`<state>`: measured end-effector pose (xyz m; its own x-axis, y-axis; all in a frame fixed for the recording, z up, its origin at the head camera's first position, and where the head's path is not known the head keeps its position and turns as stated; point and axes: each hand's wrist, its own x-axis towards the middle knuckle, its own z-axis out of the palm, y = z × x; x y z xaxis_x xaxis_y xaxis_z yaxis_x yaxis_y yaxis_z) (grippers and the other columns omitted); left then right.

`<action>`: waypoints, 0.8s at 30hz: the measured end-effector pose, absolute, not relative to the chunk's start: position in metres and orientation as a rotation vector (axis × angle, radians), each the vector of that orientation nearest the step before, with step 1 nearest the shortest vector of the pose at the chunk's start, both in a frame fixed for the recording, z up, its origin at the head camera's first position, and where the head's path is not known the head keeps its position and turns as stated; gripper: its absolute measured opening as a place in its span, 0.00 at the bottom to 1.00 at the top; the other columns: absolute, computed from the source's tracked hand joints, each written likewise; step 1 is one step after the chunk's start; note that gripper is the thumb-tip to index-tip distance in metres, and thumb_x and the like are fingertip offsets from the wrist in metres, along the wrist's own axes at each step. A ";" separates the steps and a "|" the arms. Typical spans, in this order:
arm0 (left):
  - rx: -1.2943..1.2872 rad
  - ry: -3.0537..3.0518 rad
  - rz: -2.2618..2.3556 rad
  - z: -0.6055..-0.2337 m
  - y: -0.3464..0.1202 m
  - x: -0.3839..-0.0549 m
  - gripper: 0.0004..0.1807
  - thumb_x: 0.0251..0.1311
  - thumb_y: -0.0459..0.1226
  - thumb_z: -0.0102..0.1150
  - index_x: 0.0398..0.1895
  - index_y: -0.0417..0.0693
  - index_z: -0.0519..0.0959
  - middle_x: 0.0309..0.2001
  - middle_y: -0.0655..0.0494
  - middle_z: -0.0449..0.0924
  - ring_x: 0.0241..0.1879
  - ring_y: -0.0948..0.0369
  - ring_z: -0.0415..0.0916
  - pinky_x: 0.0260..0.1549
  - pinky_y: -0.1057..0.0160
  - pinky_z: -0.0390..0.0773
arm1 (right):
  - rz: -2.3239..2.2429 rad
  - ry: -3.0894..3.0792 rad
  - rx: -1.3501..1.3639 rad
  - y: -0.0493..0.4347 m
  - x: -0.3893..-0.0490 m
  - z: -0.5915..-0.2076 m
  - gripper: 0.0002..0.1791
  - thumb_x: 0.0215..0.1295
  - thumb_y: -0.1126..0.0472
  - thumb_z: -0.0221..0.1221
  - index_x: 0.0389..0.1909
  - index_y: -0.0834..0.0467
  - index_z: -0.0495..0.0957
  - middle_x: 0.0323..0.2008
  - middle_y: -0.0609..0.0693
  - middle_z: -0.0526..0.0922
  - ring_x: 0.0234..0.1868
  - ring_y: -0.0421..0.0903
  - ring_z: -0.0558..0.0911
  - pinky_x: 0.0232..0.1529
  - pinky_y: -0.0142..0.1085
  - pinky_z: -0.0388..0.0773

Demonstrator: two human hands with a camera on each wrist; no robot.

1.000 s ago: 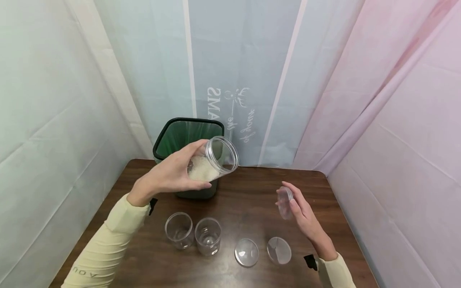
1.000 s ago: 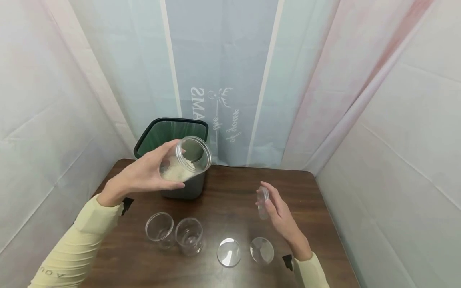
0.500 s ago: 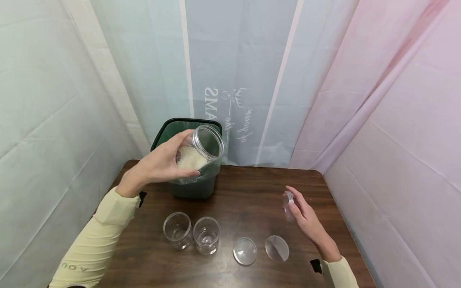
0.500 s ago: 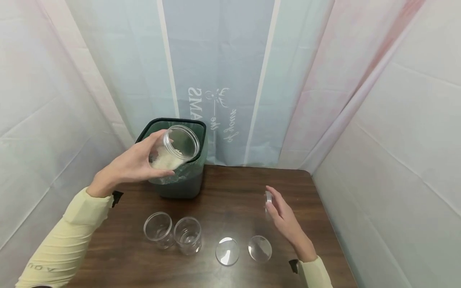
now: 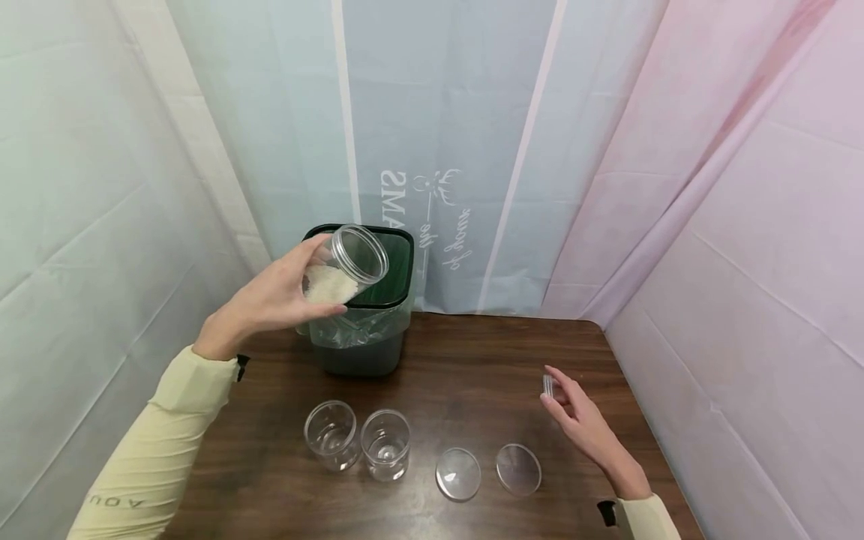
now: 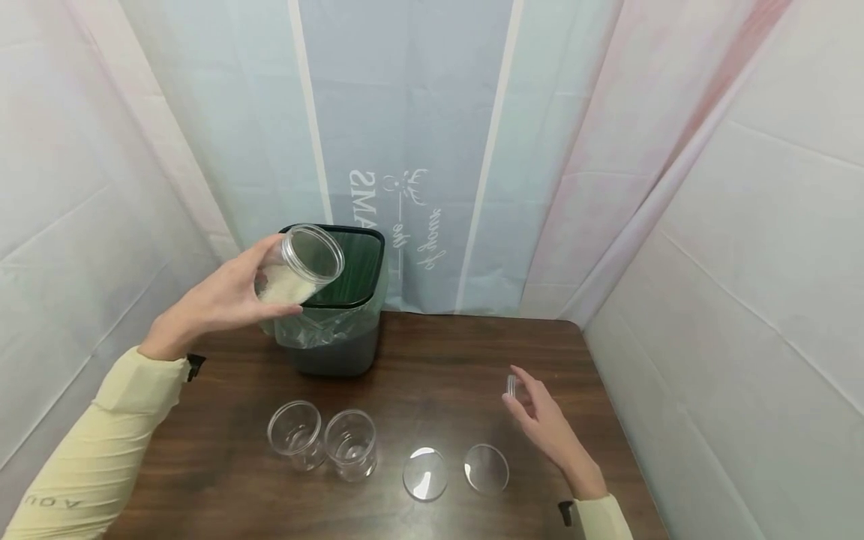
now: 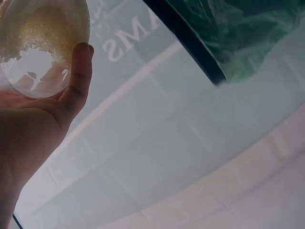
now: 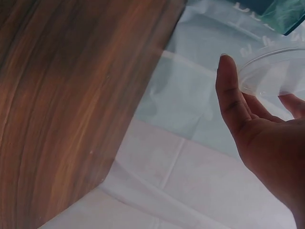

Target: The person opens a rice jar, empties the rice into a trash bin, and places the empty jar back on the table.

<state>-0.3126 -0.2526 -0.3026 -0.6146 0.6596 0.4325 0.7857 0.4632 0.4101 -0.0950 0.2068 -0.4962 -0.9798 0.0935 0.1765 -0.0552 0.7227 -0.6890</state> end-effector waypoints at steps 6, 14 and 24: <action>-1.185 -2.546 -0.877 -0.297 -0.260 -0.318 0.58 0.41 0.43 0.79 0.75 0.51 0.53 0.59 0.46 0.74 0.58 0.48 0.74 0.53 0.47 0.73 | 0.996 -2.801 -0.065 0.219 -0.094 -0.507 0.33 0.71 0.47 0.55 0.73 0.54 0.60 0.57 0.57 0.74 0.41 0.36 0.75 0.38 0.33 0.76; -1.188 -2.549 -0.790 -0.293 -0.265 -0.330 0.58 0.41 0.42 0.79 0.74 0.45 0.54 0.61 0.39 0.72 0.59 0.44 0.72 0.56 0.43 0.72 | 0.900 -2.920 -0.144 0.235 -0.090 -0.523 0.37 0.69 0.41 0.54 0.72 0.55 0.60 0.55 0.62 0.73 0.50 0.54 0.77 0.46 0.50 0.76; -1.157 -2.597 -0.710 -0.291 -0.270 -0.341 0.57 0.42 0.43 0.79 0.74 0.42 0.55 0.61 0.36 0.71 0.59 0.42 0.70 0.58 0.39 0.69 | 0.755 -2.923 -0.102 0.247 -0.084 -0.554 0.35 0.67 0.43 0.59 0.69 0.56 0.66 0.58 0.71 0.71 0.56 0.69 0.76 0.49 0.62 0.74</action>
